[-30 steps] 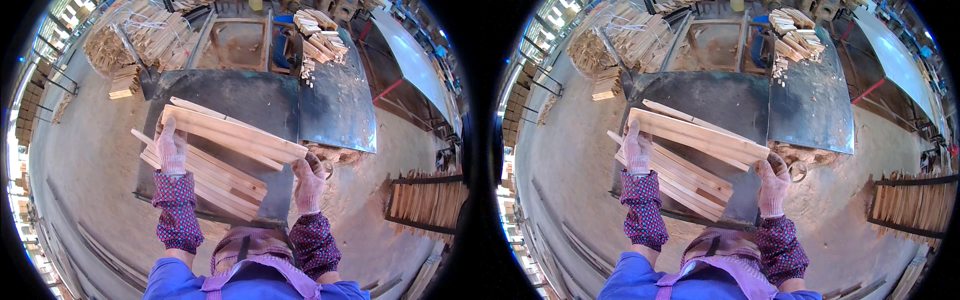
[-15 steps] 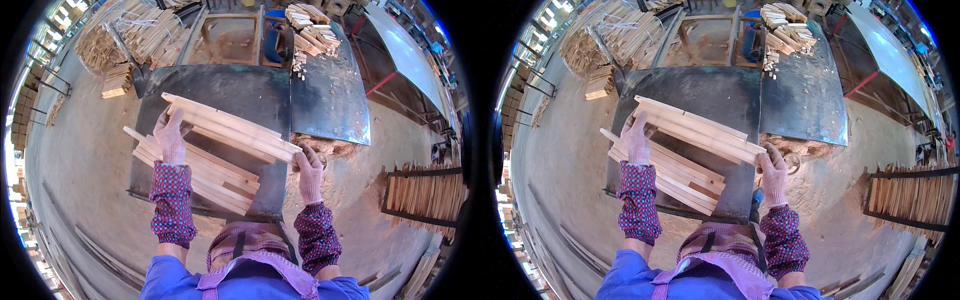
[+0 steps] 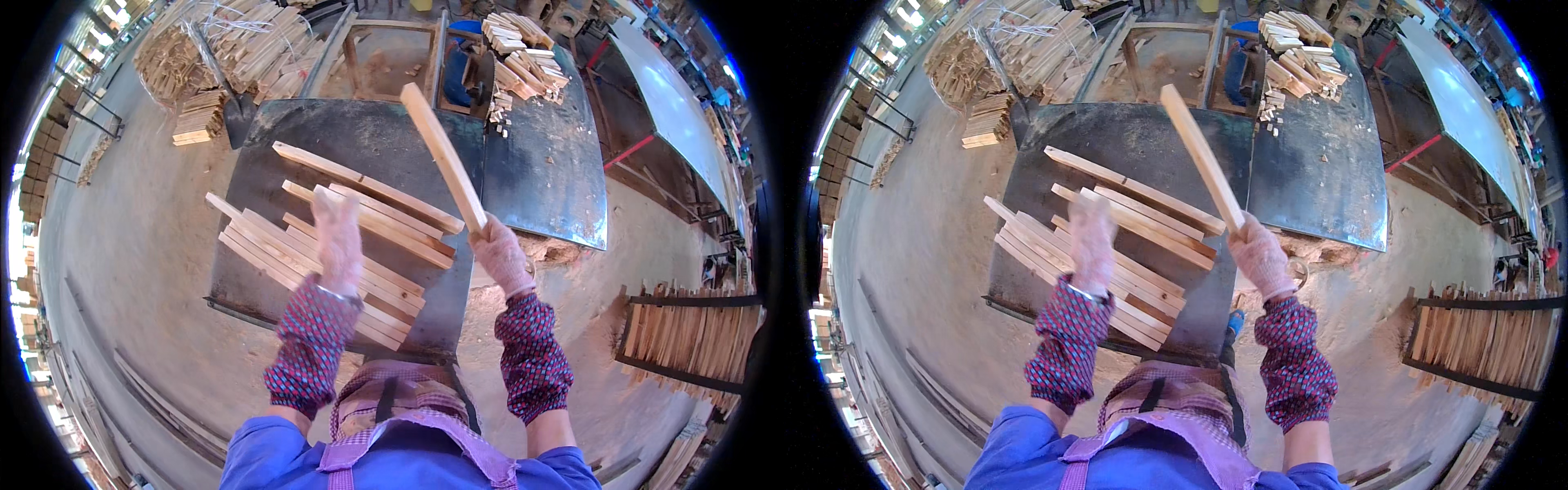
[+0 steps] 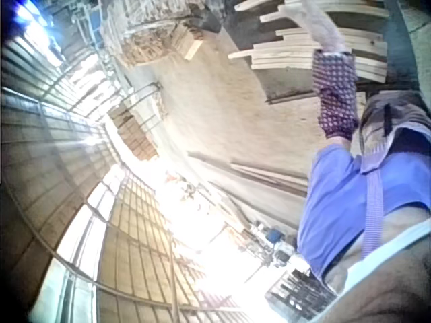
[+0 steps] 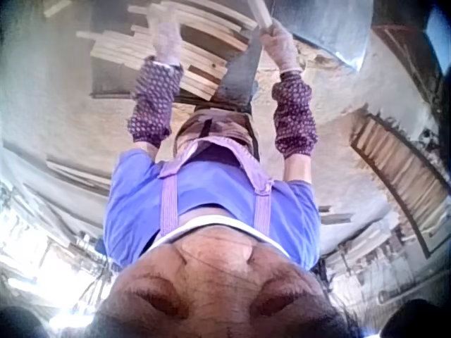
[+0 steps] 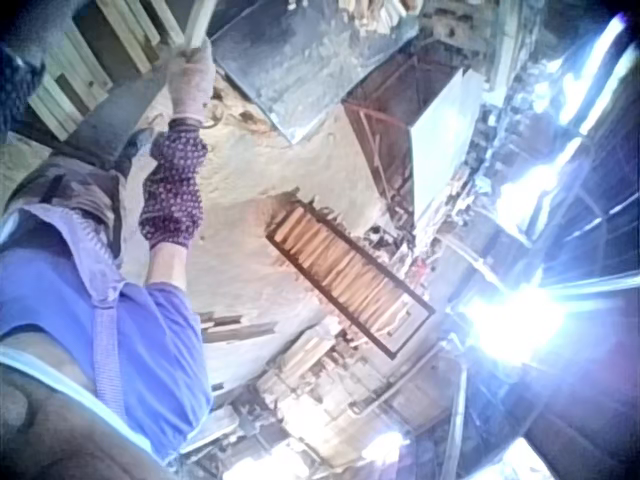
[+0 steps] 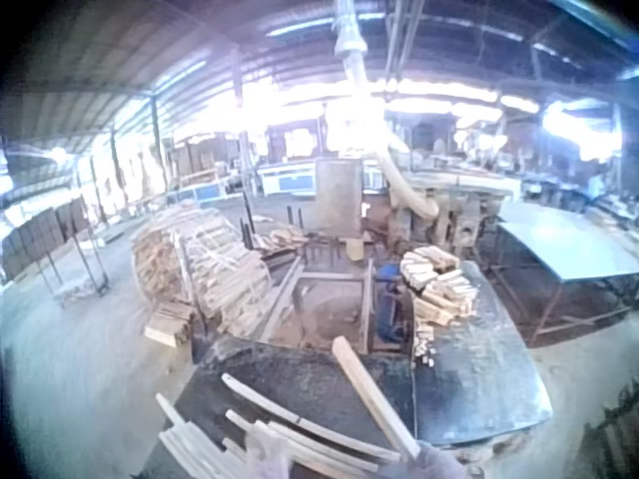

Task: The person walks through a workshop carrying wooden planks and places them on a table. They then pick up a stack of planks, separate them, and arrange them into neat piles on the table surface.

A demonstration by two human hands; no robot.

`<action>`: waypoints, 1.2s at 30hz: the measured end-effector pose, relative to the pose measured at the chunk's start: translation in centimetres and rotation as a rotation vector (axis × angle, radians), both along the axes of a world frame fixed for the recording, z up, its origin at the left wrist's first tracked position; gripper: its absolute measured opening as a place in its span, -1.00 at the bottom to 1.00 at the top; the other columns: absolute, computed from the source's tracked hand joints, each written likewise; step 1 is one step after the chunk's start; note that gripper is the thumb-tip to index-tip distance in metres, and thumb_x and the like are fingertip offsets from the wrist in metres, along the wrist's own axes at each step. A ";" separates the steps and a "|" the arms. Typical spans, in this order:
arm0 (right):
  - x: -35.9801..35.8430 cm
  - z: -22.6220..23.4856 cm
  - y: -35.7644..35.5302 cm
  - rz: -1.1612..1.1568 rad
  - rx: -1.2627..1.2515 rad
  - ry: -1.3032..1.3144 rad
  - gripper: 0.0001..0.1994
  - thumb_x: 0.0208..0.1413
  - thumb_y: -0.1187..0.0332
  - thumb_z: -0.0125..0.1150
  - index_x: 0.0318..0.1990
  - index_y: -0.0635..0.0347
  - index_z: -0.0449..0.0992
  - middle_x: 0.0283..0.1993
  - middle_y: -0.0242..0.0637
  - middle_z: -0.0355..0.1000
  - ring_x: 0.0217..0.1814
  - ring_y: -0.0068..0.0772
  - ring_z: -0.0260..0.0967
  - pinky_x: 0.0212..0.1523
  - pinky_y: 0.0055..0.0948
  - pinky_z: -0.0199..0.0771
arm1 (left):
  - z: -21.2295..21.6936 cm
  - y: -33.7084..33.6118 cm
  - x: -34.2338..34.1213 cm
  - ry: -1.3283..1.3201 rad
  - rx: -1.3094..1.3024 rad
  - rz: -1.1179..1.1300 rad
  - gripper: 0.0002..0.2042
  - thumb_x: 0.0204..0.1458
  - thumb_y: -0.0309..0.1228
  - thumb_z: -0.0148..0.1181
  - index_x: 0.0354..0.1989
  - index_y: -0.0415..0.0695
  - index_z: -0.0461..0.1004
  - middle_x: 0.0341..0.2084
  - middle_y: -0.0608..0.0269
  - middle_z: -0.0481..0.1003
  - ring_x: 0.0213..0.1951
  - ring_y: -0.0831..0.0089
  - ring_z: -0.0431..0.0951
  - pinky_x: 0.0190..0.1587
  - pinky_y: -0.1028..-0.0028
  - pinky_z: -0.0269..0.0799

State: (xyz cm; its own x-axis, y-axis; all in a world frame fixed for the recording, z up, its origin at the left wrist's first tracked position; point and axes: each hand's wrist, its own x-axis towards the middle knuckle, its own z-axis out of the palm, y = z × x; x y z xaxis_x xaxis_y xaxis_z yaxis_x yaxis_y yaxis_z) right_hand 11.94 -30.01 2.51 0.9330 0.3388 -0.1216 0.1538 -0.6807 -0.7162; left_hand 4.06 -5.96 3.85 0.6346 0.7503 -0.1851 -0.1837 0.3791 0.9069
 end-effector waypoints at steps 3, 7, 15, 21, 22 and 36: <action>3.3 1.5 1.5 0.045 -0.225 0.028 -0.68 0.16 0.09 0.14 -0.19 0.19 0.46 -0.29 -0.05 0.54 -0.15 -0.01 0.51 -0.18 -0.16 0.50 | -4.1 -0.8 -2.4 0.483 0.677 -0.346 -0.56 -0.02 -0.38 0.27 0.04 -0.23 0.35 -0.16 -0.06 0.39 -0.08 0.05 0.43 0.04 0.17 0.35; 7.1 0.3 3.0 0.148 -0.553 -0.109 -0.57 0.12 -0.08 0.12 -0.25 0.16 0.56 -0.26 -0.04 0.55 -0.17 -0.04 0.53 -0.19 -0.11 0.50 | -7.8 -3.0 -1.6 0.539 0.508 -0.282 -0.57 -0.12 -0.39 0.32 -0.04 -0.24 0.42 -0.15 -0.22 0.40 -0.09 -0.09 0.41 0.00 0.13 0.36; 5.9 -0.4 4.2 0.015 -0.457 -0.606 -0.49 0.09 0.05 0.21 0.09 0.20 0.39 0.03 -0.10 0.46 0.12 -0.11 0.40 0.08 -0.20 0.37 | -5.6 -4.8 2.3 0.859 -0.275 -0.055 -0.43 -0.04 -0.31 0.21 0.12 -0.33 0.21 0.04 -0.19 0.39 0.04 -0.01 0.43 0.08 0.21 0.32; 2.6 0.1 7.4 0.378 -0.327 -0.173 -0.57 0.11 0.07 0.16 0.07 0.05 0.46 0.00 -0.08 0.48 0.09 -0.04 0.41 0.08 -0.19 0.38 | -9.4 -3.7 2.9 1.352 0.950 -0.940 -0.52 0.04 -0.16 0.11 0.04 -0.25 0.32 -0.08 -0.09 0.48 -0.03 0.19 0.47 0.00 0.36 0.36; 3.1 -0.7 7.4 0.376 -0.266 -0.097 -0.59 0.11 0.06 0.14 0.05 0.06 0.48 -0.01 -0.07 0.49 0.08 -0.03 0.41 0.08 -0.19 0.38 | -9.5 -3.5 2.7 1.385 1.267 -1.130 -0.52 0.06 -0.13 0.10 0.03 -0.24 0.34 -0.10 -0.07 0.49 -0.04 0.22 0.48 -0.01 0.38 0.36; 6.6 -6.4 6.4 0.149 0.083 0.063 -0.67 0.23 0.11 0.07 -0.11 0.17 0.57 -0.20 0.01 0.54 -0.05 0.04 0.47 -0.04 -0.22 0.44 | -11.6 -4.1 3.3 1.319 1.907 -1.545 -0.61 -0.06 -0.16 0.17 -0.17 -0.21 0.61 -0.24 -0.01 0.61 -0.17 0.31 0.61 -0.22 0.40 0.48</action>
